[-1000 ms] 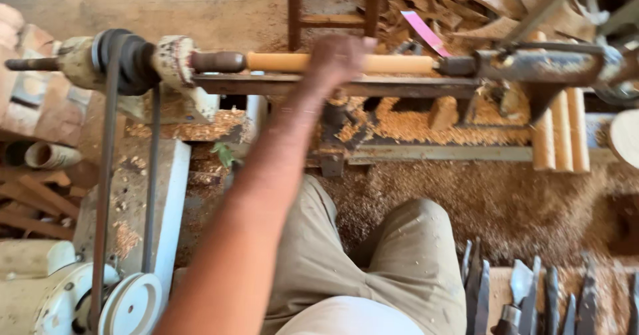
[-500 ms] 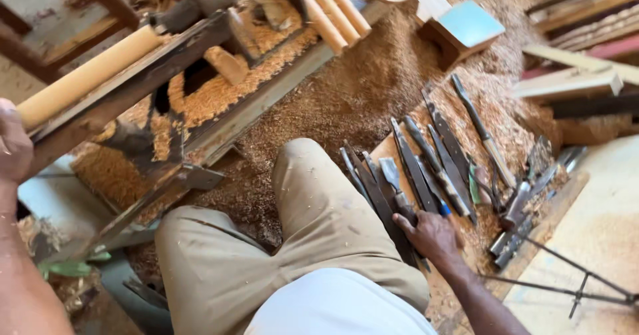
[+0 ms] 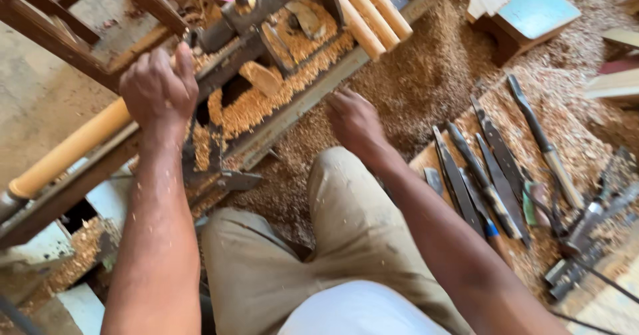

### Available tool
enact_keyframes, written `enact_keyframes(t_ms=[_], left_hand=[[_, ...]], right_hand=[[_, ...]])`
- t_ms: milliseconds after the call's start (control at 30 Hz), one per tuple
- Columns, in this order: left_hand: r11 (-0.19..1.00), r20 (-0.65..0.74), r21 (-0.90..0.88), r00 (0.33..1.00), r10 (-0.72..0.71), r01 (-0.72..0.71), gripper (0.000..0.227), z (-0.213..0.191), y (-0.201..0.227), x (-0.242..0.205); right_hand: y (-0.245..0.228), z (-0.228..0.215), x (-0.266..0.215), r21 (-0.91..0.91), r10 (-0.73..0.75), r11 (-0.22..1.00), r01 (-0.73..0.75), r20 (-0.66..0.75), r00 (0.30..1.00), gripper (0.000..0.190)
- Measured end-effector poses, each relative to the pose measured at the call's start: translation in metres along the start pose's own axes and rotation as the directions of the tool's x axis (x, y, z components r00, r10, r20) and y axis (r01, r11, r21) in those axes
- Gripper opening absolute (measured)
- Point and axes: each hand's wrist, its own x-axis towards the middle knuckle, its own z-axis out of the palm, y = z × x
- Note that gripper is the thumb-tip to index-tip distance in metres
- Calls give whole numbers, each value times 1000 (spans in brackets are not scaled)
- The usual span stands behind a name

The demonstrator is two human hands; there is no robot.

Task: The person shapes a rotating wooden piece using various chisels and files and marks specific points with a pencil.

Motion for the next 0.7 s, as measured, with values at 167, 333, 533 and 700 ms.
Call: enact_keyframes(t_ms=[167, 333, 533, 700], left_hand=[[973, -178, 185, 969, 172, -139, 53, -14, 8, -7], [975, -53, 209, 995, 84, -72, 58, -7, 0, -14], [952, 22, 298, 998, 67, -71, 52, 3, -25, -31], [976, 69, 219, 998, 6, -21, 49, 13, -37, -38]], right_hand=[[-8, 67, 144, -112, 83, 992, -64, 177, 981, 32], [15, 99, 195, -169, -51, 983, 78, 159, 986, 21], [22, 62, 138, -106, 314, 949, -296, 322, 893, 19], [56, -32, 36, 341, 223, 922, -185, -76, 972, 8]])
